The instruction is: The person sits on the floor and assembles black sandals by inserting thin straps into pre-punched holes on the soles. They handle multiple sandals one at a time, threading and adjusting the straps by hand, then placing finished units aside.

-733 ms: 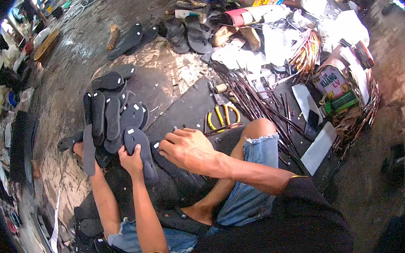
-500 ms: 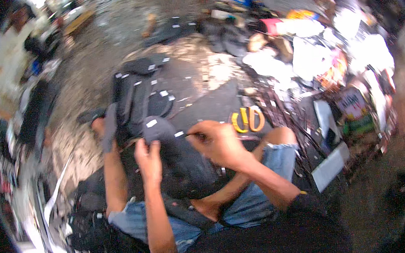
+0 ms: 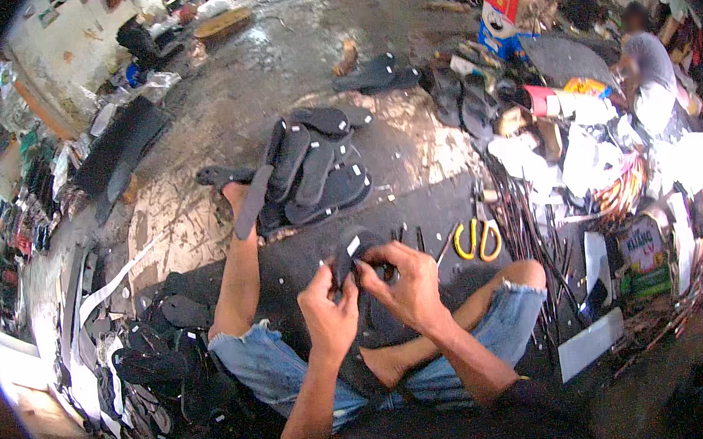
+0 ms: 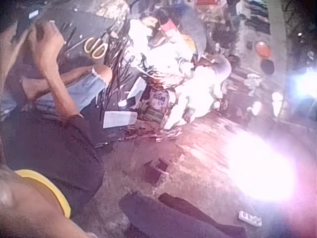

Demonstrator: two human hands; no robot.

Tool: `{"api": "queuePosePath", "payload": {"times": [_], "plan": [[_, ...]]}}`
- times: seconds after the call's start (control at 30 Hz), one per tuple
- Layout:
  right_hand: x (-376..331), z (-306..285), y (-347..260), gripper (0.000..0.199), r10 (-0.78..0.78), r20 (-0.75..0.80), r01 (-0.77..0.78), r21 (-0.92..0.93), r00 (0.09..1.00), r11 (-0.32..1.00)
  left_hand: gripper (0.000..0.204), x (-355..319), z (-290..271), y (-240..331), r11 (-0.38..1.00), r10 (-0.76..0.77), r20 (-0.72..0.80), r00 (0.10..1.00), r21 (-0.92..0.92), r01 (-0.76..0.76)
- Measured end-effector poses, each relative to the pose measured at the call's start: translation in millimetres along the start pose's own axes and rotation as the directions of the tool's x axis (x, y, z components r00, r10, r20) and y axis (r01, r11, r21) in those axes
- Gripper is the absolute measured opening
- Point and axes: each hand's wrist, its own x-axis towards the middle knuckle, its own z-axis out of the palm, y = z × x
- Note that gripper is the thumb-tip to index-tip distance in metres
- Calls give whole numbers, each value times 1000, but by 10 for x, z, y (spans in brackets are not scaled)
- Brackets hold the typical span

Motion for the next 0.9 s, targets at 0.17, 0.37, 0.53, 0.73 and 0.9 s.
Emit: {"api": "queuePosePath", "payload": {"times": [0.17, 0.37, 0.53, 0.73, 0.9], "plan": [[-114, 185, 314, 25, -104, -25, 102, -90, 994, 991, 37, -97, 8, -80, 977, 162, -32, 986, 145, -156], [-288, 471, 513, 25, 43, 1, -43, 21, 999, 999, 46, -72, 70, -246, 970, 172, -37, 984, 179, -163], [-285, 570, 229, 28, 51, 88, -46, -60, 995, 997, 45, -119, -2, -258, 954, 196, -100, 976, 249, -166], [-292, 601, 342, 27, -26, 167, 61, -213, 986, 975, 44, -163, -97, -311, 974, 93, -86, 992, 213, -73], [-337, 595, 420, 31, -131, 247, 167, -132, 960, 977, 51, -214, -80, -436, 971, 135, -111, 985, 215, -109]]}}
